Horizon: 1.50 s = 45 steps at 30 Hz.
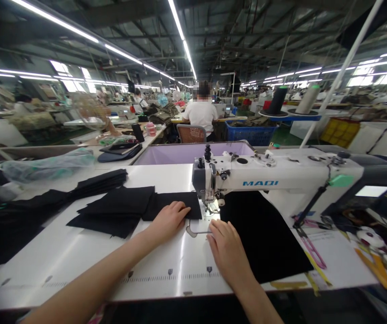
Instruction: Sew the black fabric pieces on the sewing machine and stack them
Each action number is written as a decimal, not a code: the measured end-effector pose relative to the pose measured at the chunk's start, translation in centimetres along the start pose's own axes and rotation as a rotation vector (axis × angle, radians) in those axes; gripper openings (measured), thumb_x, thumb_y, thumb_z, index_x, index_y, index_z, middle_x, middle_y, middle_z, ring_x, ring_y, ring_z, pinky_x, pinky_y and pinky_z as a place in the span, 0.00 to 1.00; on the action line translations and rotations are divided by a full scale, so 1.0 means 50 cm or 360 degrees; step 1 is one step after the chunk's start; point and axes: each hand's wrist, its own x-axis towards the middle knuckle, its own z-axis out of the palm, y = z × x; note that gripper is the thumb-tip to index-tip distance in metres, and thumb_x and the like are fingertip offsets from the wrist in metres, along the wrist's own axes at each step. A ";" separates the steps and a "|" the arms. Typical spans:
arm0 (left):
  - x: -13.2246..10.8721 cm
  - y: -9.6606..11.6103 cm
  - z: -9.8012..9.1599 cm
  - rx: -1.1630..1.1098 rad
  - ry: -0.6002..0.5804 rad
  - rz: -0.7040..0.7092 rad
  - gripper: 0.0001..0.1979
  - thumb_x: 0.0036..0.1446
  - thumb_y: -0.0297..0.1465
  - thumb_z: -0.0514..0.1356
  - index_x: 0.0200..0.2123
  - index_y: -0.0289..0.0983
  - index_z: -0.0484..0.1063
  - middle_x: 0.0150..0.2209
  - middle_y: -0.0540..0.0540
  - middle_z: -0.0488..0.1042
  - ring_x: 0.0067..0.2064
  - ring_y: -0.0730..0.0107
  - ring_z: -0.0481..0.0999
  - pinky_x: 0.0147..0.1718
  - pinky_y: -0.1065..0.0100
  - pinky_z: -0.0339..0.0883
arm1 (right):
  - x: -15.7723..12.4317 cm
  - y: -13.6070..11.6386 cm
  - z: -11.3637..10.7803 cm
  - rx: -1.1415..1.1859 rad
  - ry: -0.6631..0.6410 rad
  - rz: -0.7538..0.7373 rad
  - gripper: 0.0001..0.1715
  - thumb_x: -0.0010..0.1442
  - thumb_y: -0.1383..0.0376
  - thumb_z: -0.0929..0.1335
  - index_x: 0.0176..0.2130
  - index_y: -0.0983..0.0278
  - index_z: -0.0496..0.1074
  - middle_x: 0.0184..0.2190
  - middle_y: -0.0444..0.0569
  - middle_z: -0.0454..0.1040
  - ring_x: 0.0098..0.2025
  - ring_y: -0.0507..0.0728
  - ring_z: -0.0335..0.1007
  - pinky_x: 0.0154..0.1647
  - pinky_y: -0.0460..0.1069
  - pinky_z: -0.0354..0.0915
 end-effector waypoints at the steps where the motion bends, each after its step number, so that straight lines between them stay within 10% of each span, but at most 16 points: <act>1: 0.004 -0.004 -0.006 -0.0103 0.0081 -0.0050 0.13 0.54 0.24 0.58 0.42 0.36 0.76 0.41 0.39 0.77 0.46 0.51 0.76 0.47 0.53 0.71 | -0.001 -0.001 0.000 0.0002 0.0011 0.0007 0.17 0.70 0.63 0.60 0.52 0.64 0.72 0.54 0.55 0.74 0.57 0.62 0.69 0.63 0.66 0.62; 6: 0.012 -0.045 -0.051 -0.0437 0.0673 -0.0418 0.18 0.68 0.30 0.43 0.54 0.34 0.66 0.46 0.38 0.76 0.47 0.58 0.77 0.48 0.56 0.73 | -0.002 0.000 0.001 0.0066 0.0013 0.0040 0.16 0.70 0.63 0.61 0.53 0.62 0.72 0.54 0.53 0.74 0.58 0.62 0.69 0.64 0.66 0.61; 9: -0.005 -0.070 -0.061 -0.0437 0.1009 -0.0548 0.26 0.62 0.29 0.52 0.63 0.32 0.57 0.60 0.33 0.67 0.62 0.50 0.67 0.58 0.51 0.65 | 0.004 0.002 -0.004 0.0187 0.0036 0.0086 0.17 0.70 0.63 0.60 0.52 0.62 0.73 0.54 0.54 0.75 0.57 0.62 0.70 0.63 0.67 0.62; 13: -0.046 -0.064 -0.039 0.0180 0.0435 0.0037 0.32 0.57 0.22 0.53 0.66 0.35 0.56 0.69 0.37 0.54 0.71 0.49 0.50 0.65 0.47 0.53 | 0.015 -0.013 -0.023 0.0348 0.0335 0.0185 0.18 0.70 0.62 0.59 0.51 0.63 0.73 0.52 0.56 0.76 0.55 0.62 0.72 0.58 0.61 0.69; 20: -0.072 0.043 -0.060 0.0470 -0.0414 0.0279 0.18 0.60 0.30 0.55 0.51 0.34 0.73 0.43 0.40 0.74 0.38 0.55 0.76 0.37 0.56 0.73 | 0.011 -0.083 -0.027 0.0247 0.0218 0.0045 0.18 0.70 0.62 0.61 0.53 0.66 0.73 0.53 0.57 0.75 0.55 0.62 0.71 0.58 0.60 0.69; 25: -0.063 0.080 -0.047 0.0421 -0.0377 0.0172 0.12 0.64 0.37 0.56 0.40 0.35 0.73 0.43 0.39 0.74 0.46 0.52 0.75 0.44 0.54 0.71 | 0.002 -0.076 -0.009 0.0091 -0.0025 0.0013 0.17 0.67 0.64 0.65 0.51 0.69 0.74 0.53 0.59 0.75 0.55 0.64 0.71 0.58 0.61 0.68; 31: -0.049 0.073 0.036 0.0243 -0.0303 0.0175 0.26 0.67 0.38 0.54 0.65 0.34 0.59 0.68 0.35 0.58 0.69 0.46 0.56 0.64 0.43 0.54 | 0.000 -0.050 -0.029 0.0067 -0.0083 -0.0065 0.15 0.69 0.67 0.62 0.37 0.64 0.76 0.36 0.51 0.78 0.41 0.60 0.74 0.56 0.62 0.66; 36: -0.035 0.048 0.037 0.0140 -0.0336 0.0235 0.28 0.68 0.42 0.53 0.68 0.38 0.57 0.70 0.39 0.55 0.71 0.48 0.51 0.66 0.41 0.49 | -0.001 -0.024 -0.022 -0.0009 -0.0075 -0.0043 0.16 0.65 0.67 0.67 0.52 0.66 0.73 0.54 0.55 0.75 0.56 0.64 0.69 0.63 0.65 0.60; 45: 0.000 0.033 0.027 0.0104 -0.0411 0.0215 0.28 0.68 0.42 0.52 0.68 0.39 0.57 0.70 0.43 0.54 0.71 0.47 0.49 0.66 0.40 0.46 | 0.019 -0.009 -0.008 -0.0013 -0.0096 0.0010 0.15 0.66 0.67 0.65 0.51 0.65 0.73 0.53 0.55 0.75 0.56 0.62 0.70 0.64 0.66 0.60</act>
